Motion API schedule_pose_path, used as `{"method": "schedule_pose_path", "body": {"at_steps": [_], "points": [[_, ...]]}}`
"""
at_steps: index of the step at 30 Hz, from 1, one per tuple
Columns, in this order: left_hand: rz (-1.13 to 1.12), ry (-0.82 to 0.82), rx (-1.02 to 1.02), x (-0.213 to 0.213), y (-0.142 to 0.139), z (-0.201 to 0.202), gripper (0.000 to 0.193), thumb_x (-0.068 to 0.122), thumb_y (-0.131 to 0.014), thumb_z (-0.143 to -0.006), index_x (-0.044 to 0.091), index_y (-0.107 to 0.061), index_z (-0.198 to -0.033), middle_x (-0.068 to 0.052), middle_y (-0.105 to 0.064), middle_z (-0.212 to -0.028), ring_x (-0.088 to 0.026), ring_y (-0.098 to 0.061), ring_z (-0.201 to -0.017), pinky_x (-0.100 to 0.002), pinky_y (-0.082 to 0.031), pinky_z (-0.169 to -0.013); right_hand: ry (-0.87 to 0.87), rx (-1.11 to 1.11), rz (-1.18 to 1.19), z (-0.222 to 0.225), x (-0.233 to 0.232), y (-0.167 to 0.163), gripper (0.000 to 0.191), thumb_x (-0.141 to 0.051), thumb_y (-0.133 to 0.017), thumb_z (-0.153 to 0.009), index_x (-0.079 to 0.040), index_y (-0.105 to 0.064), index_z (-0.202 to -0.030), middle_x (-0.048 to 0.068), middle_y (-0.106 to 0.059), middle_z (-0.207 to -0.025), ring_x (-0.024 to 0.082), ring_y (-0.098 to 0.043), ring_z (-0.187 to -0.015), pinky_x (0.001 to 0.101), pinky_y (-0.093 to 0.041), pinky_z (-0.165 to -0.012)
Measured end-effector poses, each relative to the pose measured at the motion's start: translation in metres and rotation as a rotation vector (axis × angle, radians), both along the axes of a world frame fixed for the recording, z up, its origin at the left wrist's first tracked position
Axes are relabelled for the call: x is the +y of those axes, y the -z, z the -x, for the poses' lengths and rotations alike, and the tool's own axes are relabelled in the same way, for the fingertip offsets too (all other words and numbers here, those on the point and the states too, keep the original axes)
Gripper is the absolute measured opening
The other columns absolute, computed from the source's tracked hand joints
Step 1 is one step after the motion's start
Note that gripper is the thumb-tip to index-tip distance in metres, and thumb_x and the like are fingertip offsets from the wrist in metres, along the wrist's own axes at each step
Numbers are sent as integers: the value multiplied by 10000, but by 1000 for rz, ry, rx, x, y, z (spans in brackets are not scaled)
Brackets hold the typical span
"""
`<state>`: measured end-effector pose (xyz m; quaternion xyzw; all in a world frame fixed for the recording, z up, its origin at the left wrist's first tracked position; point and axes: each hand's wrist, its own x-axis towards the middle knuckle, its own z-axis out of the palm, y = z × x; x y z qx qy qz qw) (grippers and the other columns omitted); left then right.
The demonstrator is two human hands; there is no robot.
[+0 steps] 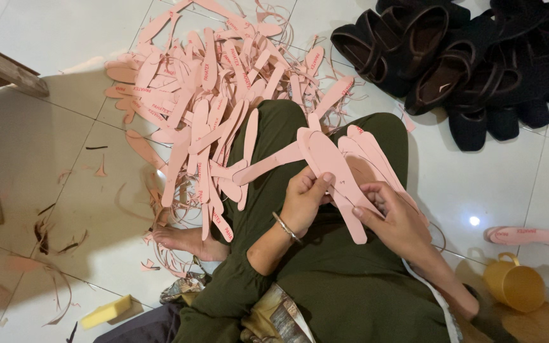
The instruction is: The person sits on the floor and sorts through a large pile of pink foam insoles, matching pairs and stacking the matched pairs on their lap. Scissors rest on their lap and slipper uppers lie on the floor nearby.
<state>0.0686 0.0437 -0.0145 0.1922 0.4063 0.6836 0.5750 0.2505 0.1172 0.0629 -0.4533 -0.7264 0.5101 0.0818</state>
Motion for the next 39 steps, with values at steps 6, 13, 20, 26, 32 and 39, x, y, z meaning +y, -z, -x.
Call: {"method": "schedule_pose_path", "body": {"at_steps": [6,13,20,26,32,39], "points": [[6,14,-48,-1,-1,1,214,174,-560,-1059,22,-618,-1198,-51,-700,-1032,-132,-698,-908,-328,-609,-802,79,335,4,-9,4,23,354,-90,-632,-977,4,-559,-1311,61,-684,-1093,84,-638,-989,230,-520,-867],[26,39,-87,-4,-7,5,224,151,-501,-1052,21,-624,-1186,-69,-711,-994,-172,-707,-889,-352,-609,-813,184,428,119,-11,1,23,370,-101,-585,-1011,10,-540,-1362,74,-665,-1208,93,-615,-1022,236,-478,-780],[2,54,-134,-5,-12,5,230,171,-478,-1054,29,-615,-1174,-64,-704,-996,-171,-713,-916,-363,-612,-835,93,17,-181,3,-9,-12,491,-228,-802,-821,-94,-636,-1264,31,-729,-966,80,-668,-868,250,-535,-772],[-58,56,-138,-6,-7,4,205,156,-475,-1068,13,-599,-1148,-69,-687,-969,-173,-697,-889,-370,-615,-828,48,-12,-391,11,-12,-24,453,-233,-823,-809,-94,-674,-1214,36,-695,-988,118,-640,-813,279,-531,-733],[-77,52,-119,-6,-8,0,214,139,-466,-1097,-3,-602,-1181,-80,-675,-973,-179,-683,-876,-361,-603,-819,8,104,-461,3,-7,-6,417,-212,-798,-834,-56,-673,-1200,57,-676,-1048,136,-646,-825,282,-540,-738],[-90,29,-137,-6,-17,3,222,138,-447,-1055,22,-595,-1173,-82,-713,-1131,-178,-690,-894,-359,-597,-812,207,458,-142,-19,2,28,264,-180,-556,-1077,22,-653,-1217,37,-695,-965,100,-643,-845,238,-530,-770]]}}
